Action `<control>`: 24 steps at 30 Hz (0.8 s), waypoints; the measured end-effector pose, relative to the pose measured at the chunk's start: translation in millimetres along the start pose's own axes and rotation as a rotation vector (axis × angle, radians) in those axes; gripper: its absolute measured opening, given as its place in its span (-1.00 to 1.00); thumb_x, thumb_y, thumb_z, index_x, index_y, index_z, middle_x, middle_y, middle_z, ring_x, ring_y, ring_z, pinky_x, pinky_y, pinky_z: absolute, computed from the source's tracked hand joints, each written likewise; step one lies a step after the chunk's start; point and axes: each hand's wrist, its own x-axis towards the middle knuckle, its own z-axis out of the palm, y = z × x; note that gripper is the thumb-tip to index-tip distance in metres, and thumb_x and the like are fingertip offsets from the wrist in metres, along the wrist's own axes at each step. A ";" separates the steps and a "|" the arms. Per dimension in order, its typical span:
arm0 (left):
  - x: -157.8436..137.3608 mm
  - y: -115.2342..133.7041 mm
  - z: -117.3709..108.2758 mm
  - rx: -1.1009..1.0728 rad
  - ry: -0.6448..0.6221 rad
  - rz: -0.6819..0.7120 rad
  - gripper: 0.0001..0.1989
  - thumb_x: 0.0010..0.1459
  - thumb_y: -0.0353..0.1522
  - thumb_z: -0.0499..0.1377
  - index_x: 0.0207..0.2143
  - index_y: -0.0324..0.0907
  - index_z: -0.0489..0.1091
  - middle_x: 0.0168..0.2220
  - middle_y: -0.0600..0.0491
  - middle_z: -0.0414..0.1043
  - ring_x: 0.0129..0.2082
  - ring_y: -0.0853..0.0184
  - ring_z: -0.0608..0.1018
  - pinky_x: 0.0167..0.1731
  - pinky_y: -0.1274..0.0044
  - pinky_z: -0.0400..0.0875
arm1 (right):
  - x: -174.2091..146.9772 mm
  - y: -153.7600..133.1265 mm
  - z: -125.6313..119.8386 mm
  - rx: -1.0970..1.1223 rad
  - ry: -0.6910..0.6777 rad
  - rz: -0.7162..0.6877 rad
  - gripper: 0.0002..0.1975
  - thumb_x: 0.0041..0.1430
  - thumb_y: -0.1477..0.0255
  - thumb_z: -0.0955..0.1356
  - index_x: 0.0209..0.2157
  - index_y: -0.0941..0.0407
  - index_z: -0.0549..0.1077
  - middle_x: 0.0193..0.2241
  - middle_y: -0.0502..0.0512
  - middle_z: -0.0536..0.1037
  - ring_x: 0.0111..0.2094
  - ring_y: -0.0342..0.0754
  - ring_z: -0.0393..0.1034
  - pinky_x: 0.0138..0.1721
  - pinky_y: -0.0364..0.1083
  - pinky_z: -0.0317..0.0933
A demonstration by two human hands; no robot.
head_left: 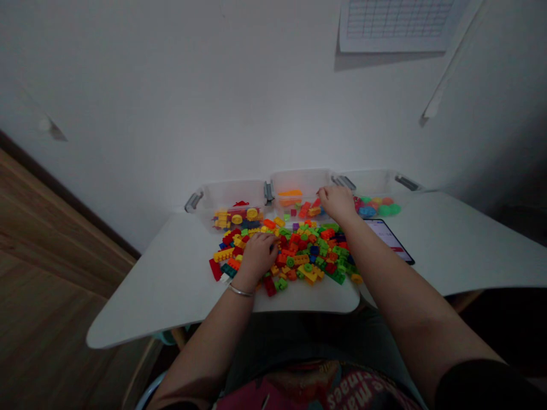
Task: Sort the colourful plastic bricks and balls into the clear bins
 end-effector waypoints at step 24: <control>5.3 6.8 3.2 0.009 -0.010 0.001 -0.76 0.19 -0.40 0.10 -0.13 -0.18 0.51 -0.09 -0.02 0.54 -0.04 0.17 0.47 0.04 0.32 0.37 | -90.2 -13.1 -26.1 0.265 -0.228 -0.166 -0.78 0.17 0.39 0.37 -0.14 0.08 0.54 -0.11 0.13 0.58 -0.06 0.09 0.41 0.00 0.04 0.23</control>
